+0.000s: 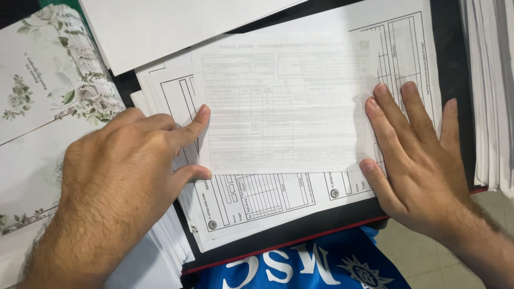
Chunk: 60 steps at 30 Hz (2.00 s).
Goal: Folding printed documents and inserting them into envelopes
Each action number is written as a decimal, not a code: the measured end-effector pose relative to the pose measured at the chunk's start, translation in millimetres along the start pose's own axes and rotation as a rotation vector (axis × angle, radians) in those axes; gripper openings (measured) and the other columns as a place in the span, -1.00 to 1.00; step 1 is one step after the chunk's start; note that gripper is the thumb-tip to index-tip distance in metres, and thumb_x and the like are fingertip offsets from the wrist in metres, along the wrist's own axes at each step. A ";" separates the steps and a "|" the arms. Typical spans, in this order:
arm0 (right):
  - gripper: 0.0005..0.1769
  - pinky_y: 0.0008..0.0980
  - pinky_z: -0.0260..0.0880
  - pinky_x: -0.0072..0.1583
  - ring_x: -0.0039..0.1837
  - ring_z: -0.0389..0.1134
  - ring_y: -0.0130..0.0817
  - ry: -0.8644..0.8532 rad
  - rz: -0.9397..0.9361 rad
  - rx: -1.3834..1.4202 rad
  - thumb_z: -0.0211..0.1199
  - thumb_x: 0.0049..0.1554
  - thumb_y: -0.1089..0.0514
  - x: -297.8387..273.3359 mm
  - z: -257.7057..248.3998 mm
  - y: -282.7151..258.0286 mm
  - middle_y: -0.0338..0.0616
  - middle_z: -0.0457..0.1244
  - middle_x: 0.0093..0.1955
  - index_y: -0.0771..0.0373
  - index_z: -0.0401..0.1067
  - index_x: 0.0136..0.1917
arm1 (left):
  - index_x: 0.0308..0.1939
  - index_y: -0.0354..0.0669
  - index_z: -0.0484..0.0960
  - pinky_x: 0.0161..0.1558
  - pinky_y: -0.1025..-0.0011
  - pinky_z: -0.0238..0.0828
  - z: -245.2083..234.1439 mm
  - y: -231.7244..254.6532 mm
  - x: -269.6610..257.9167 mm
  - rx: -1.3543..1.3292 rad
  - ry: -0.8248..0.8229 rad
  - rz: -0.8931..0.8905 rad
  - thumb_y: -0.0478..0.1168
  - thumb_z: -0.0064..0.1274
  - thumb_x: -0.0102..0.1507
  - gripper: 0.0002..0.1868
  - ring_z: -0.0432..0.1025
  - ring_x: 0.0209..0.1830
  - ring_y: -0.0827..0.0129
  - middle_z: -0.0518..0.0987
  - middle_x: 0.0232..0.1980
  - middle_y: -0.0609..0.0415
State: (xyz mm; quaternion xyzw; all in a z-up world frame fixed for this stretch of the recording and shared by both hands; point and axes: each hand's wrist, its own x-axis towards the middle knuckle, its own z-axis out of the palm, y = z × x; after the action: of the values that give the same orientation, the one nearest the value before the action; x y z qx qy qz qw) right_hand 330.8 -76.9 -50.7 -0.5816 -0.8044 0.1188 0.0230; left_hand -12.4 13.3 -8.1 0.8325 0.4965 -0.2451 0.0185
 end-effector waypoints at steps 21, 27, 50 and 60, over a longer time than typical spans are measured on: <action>-0.23 0.60 -0.41 0.53 0.77 -0.37 -0.04 0.013 -0.024 0.078 -0.25 0.33 -0.06 -1.9 -2.8 1.3 0.07 -0.23 0.76 0.41 -0.10 0.67 | 0.37 1.00 0.34 -0.51 0.33 0.59 -10.8 1.5 0.8 -0.013 -0.174 -0.139 0.51 0.20 -0.08 -0.11 0.48 -0.08 0.51 0.63 -0.31 0.60; -0.18 0.60 -0.32 0.52 0.77 -0.36 -0.04 0.028 -0.039 -0.005 -0.21 0.29 -0.07 -1.7 -1.0 0.9 0.08 -0.24 0.77 0.42 -0.12 0.68 | 0.37 0.66 0.49 -0.46 0.25 0.70 -14.5 -7.8 5.6 -0.122 -0.042 0.011 0.60 0.34 -0.27 0.10 0.44 -0.09 0.47 0.55 -0.19 0.51; 0.15 0.56 -0.49 0.53 0.74 -0.30 0.04 -0.038 -0.071 0.161 0.04 0.01 -0.40 6.2 -28.7 -2.4 0.11 -0.21 0.73 0.18 -0.15 0.68 | -0.17 -0.11 0.73 0.08 0.10 0.68 7.7 12.9 19.6 -0.109 0.814 0.683 -0.16 0.26 0.32 -0.88 0.65 -0.23 0.28 0.73 -0.22 0.03; -0.86 -0.11 0.44 0.51 0.27 0.48 -0.13 0.189 0.122 0.702 0.01 0.33 0.30 4.8 -49.2 -6.6 0.05 0.41 0.11 0.40 0.34 0.09 | 0.13 -0.36 0.59 -0.23 0.46 0.75 -11.8 8.1 8.8 -0.936 0.887 0.713 -0.14 0.33 0.32 -0.56 0.71 -0.27 0.33 0.78 -0.15 -0.06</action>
State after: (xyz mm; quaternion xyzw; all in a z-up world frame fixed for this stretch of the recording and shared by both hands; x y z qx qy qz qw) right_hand 331.7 -66.3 -2.0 -0.5937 -0.6729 0.3343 0.2881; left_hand 2.3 19.6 -3.2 0.8693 0.2089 0.3732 0.2478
